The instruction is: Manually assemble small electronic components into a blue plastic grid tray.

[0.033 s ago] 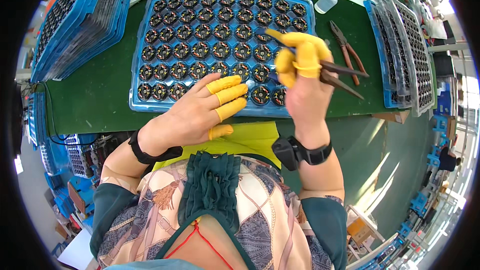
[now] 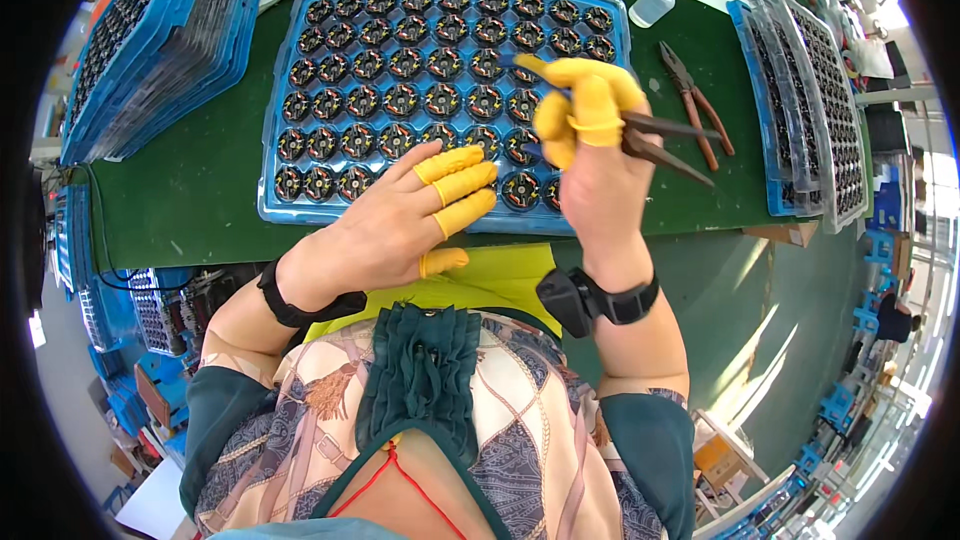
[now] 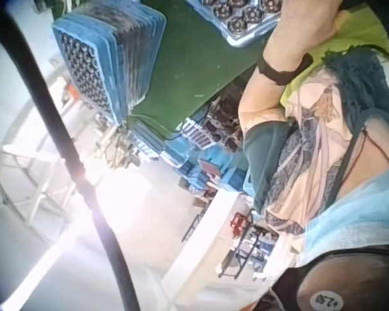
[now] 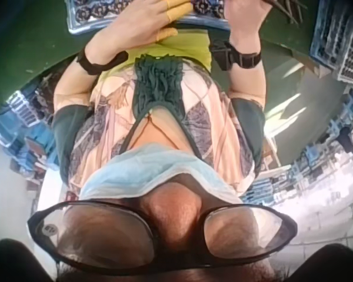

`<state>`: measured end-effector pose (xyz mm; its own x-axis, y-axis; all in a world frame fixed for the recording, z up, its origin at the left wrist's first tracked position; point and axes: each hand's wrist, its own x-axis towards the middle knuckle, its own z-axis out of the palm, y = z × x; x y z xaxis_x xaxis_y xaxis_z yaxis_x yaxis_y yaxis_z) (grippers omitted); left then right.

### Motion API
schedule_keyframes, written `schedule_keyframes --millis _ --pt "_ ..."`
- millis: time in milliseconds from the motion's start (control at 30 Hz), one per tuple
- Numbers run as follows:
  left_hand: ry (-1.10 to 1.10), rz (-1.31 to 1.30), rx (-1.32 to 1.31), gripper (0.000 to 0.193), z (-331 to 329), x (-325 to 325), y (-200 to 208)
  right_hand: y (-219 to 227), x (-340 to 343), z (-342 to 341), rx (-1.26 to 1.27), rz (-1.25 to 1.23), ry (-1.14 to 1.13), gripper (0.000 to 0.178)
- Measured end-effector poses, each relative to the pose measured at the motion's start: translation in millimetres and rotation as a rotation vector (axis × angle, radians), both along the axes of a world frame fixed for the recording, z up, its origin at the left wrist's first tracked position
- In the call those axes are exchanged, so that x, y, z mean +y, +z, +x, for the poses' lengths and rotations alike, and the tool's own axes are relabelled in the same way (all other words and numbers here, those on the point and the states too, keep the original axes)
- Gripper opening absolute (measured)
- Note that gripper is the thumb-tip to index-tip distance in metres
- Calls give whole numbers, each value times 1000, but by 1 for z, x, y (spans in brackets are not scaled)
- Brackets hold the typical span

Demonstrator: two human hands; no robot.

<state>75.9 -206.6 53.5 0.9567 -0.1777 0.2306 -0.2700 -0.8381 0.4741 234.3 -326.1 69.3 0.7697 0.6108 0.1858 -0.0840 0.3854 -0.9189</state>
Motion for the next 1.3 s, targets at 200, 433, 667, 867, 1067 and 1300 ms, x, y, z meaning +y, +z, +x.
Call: schedule_keyframes --millis 200,433,667,867,1067,1300 --pt "-10 33 23 61 6 1 -10 -8 26 -4 12 -91 108 21" --pt "-16 -26 13 61 7 5 -12 -16 30 -4 36 -115 121 21" --pt "-11 -64 14 60 6 6 -13 -22 29 -6 -43 -118 163 21" --pt "-21 -78 34 59 7 6 -10 -26 24 -10 -202 -167 164 17" --pt "-18 -60 55 60 7 6 -10 -19 22 -8 -262 -203 225 15" --pt "9 -68 42 60 7 4 -9 -11 8 6 -30 -28 23 19"
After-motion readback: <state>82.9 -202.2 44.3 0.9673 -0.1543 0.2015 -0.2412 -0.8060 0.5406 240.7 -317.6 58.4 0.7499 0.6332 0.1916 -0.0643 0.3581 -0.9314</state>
